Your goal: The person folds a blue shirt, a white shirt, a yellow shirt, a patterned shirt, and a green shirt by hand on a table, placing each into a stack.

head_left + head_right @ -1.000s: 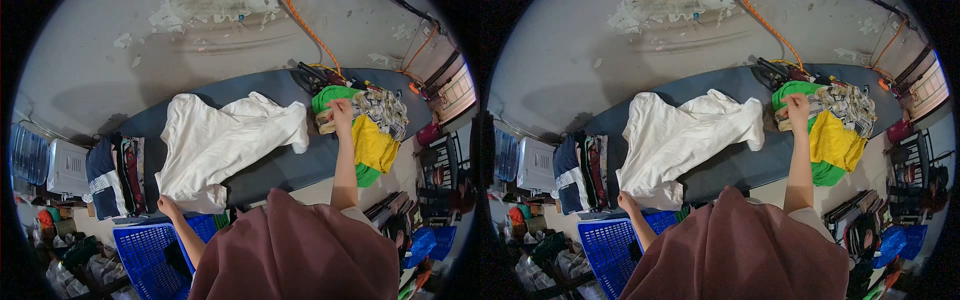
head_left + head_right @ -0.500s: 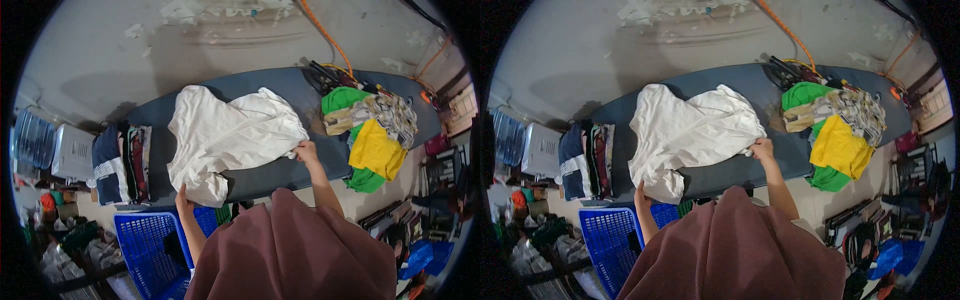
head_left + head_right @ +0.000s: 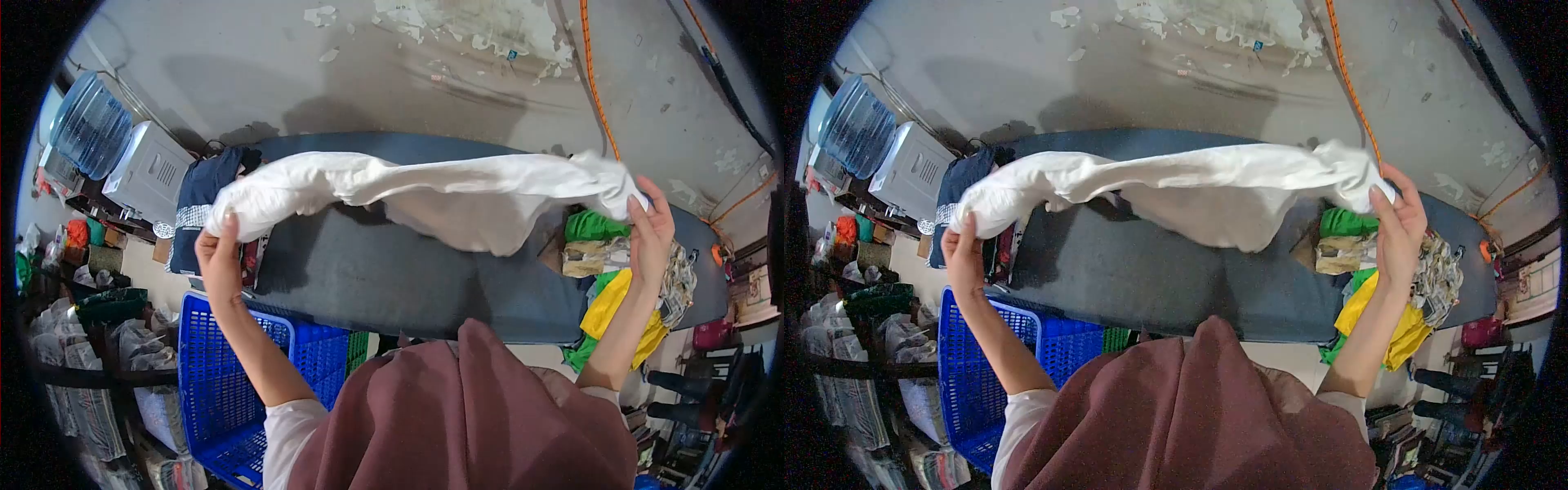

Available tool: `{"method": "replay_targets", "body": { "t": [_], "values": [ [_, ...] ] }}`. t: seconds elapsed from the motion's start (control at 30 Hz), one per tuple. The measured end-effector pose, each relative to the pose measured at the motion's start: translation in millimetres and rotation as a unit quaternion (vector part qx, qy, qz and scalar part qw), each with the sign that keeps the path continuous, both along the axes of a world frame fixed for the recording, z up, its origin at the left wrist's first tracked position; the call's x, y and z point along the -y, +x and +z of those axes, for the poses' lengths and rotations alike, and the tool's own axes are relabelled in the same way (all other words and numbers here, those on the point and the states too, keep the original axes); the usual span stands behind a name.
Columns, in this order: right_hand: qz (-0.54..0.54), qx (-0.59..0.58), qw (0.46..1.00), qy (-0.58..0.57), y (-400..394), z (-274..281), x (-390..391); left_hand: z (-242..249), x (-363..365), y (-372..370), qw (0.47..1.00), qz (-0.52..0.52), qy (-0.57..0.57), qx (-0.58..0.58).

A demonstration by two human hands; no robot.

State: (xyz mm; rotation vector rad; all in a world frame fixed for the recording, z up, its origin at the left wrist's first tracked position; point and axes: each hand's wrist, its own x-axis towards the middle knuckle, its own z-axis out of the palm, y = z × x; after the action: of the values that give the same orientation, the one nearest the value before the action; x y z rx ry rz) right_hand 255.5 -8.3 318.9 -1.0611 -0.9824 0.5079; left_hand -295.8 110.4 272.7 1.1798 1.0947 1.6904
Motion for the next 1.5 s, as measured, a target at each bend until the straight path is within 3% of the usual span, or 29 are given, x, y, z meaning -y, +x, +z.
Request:
{"method": "replay_targets", "body": {
  "t": [0.03, 0.07, 0.17, 0.2, 0.23, 0.3, 0.37, 0.43, 0.5, 0.53, 0.57, 0.7, 0.77, 0.87, 0.97, 1.03, 1.13, 1.23, 1.33, 1.37, 1.43, 1.5],
  "values": [
    [0.017, 0.012, 1.0, -0.022, 6.7, -1.7, 2.3, 2.8, -3.0, -4.4, 1.0, 0.017, -0.005, -0.025],
    [0.007, -0.008, 1.0, 0.023, 18.5, -0.2, 7.3, 10.8, -1.3, -7.9, 0.999, -0.003, 0.015, 0.028],
    [-0.041, -0.097, 0.991, 0.079, 4.3, 37.1, 16.0, 42.1, 6.8, 12.8, 0.992, 0.07, 0.028, 0.103],
    [-0.064, -0.068, 0.995, 0.046, -3.0, 44.3, 11.1, 41.5, 2.9, 15.0, 0.993, 0.082, 0.024, 0.08],
    [-0.064, -0.009, 0.998, 0.005, 1.8, 41.1, 3.4, 41.4, -4.2, 15.7, 0.999, 0.041, 0.014, 0.001],
    [-0.064, 0.111, 0.989, -0.076, 21.8, 18.3, -18.8, 42.4, -12.1, 38.1, 0.999, 0.008, -0.05, -0.019],
    [-0.05, 0.037, 0.989, -0.137, 48.6, -4.7, -47.3, 29.1, -51.2, 32.0, 0.99, -0.089, -0.103, -0.045],
    [-0.045, -0.025, 0.987, -0.154, 78.5, -8.0, -72.1, -0.6, -108.6, 7.6, 0.986, -0.1, -0.096, -0.094],
    [-0.048, -0.076, 0.988, -0.124, 105.2, 5.3, -93.4, 19.4, -122.7, 18.8, 0.996, -0.062, -0.043, -0.044],
    [-0.063, -0.054, 0.993, -0.085, 106.1, 23.8, -97.0, 42.2, -122.2, 26.0, 0.997, -0.033, -0.012, -0.068],
    [-0.071, -0.046, 0.995, -0.053, 105.3, 42.6, -96.6, 59.9, -116.5, 40.3, 0.999, -0.016, 0.04, -0.014],
    [-0.11, -0.012, 0.994, -0.008, 79.0, 92.4, -70.5, 94.5, -106.5, 33.1, 0.975, 0.113, 0.172, -0.083],
    [-0.125, 0.01, 0.992, -0.031, 70.9, 83.0, -60.5, 95.3, -91.1, 30.6, 0.933, 0.237, 0.184, -0.198],
    [-0.133, 0.033, 0.987, -0.087, 53.8, 45.8, -33.5, 73.4, -54.3, 26.9, 0.94, 0.204, 0.135, -0.238],
    [-0.055, -0.025, 0.989, -0.135, 45.5, -18.4, -0.8, 24.1, -22.4, 7.2, 0.948, 0.112, -0.016, -0.296],
    [-0.039, -0.008, 0.982, -0.184, 42.2, -66.1, 26.5, -24.5, -5.5, -3.6, 0.923, 0.048, 0.01, -0.382],
    [-0.012, -0.125, 0.966, -0.226, 24.0, -111.6, 64.1, -52.9, 41.1, -3.2, 0.894, -0.086, -0.157, -0.41],
    [-0.003, -0.101, 0.938, -0.331, 16.1, -147.8, 101.3, -50.3, 68.6, 12.5, 0.831, -0.165, -0.269, -0.459],
    [0.091, -0.015, 0.884, -0.458, 5.3, -172.9, 125.1, -86.9, 82.6, 5.2, 0.753, -0.198, -0.264, -0.569],
    [0.1, 0.096, 0.862, -0.487, -6.3, -174.9, 127.1, -94.8, 85.7, 6.9, 0.714, -0.213, -0.274, -0.608],
    [0.114, 0.314, 0.785, -0.521, -25.5, -179.9, 132.1, -130.5, 92.3, -6.7, 0.677, -0.249, -0.25, -0.646],
    [0.192, 0.376, 0.702, -0.574, -17.3, -211.0, 141.8, -137.6, 91.4, -6.4, 0.655, -0.271, -0.269, -0.652]
  ]
}}
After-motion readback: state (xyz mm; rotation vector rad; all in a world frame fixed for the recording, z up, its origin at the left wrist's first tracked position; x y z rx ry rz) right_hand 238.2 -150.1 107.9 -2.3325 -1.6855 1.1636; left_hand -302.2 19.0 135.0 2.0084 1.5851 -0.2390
